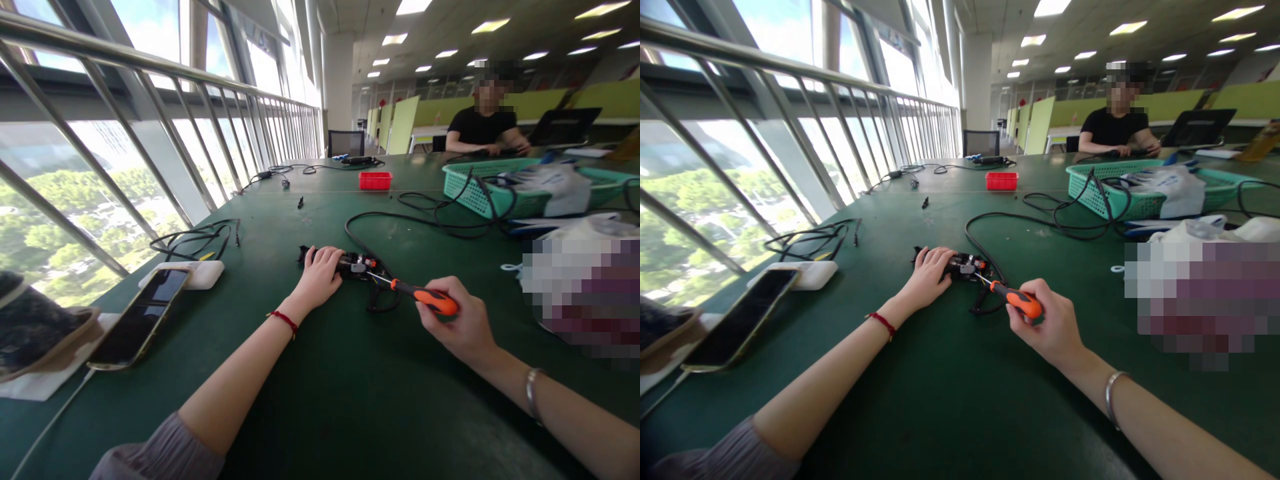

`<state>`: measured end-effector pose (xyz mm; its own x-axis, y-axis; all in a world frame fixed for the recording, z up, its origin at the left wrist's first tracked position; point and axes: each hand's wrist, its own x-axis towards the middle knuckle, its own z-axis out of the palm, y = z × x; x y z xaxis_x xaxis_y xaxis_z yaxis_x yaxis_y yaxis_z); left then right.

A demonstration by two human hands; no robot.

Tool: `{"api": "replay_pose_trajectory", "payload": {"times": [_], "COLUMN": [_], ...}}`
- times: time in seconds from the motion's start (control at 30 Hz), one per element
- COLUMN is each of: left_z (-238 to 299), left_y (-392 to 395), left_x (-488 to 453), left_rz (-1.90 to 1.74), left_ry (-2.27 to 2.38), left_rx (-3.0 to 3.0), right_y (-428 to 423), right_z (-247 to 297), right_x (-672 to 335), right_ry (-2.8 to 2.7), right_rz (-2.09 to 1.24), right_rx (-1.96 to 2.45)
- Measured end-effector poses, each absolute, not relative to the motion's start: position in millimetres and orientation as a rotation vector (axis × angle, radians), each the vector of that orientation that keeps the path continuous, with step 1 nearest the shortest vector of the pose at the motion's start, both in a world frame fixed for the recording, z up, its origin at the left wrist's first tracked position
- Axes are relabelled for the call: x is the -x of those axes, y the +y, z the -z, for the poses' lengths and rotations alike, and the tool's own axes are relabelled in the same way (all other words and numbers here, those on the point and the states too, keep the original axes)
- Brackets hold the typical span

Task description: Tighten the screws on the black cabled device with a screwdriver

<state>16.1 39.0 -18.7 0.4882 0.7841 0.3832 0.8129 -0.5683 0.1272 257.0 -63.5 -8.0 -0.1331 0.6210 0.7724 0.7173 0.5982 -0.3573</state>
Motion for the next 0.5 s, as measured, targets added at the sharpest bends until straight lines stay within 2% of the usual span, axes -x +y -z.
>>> {"api": "replay_pose_trajectory", "payload": {"times": [0.27,0.5], "left_z": [19.9,19.2], "left_y": [40.4,39.7], "left_x": [-16.1,-16.1], "left_rz": [0.625,0.619], "left_ry": [-1.432,-1.434], "left_rx": [2.647,2.652], "right_y": [-62.0,-63.1], "right_z": [8.3,10.0], "right_x": [-257.9,-256.0], "right_ry": [-1.935,-1.877], "right_rz": [0.236,0.183], "right_rx": [1.004,1.013]}}
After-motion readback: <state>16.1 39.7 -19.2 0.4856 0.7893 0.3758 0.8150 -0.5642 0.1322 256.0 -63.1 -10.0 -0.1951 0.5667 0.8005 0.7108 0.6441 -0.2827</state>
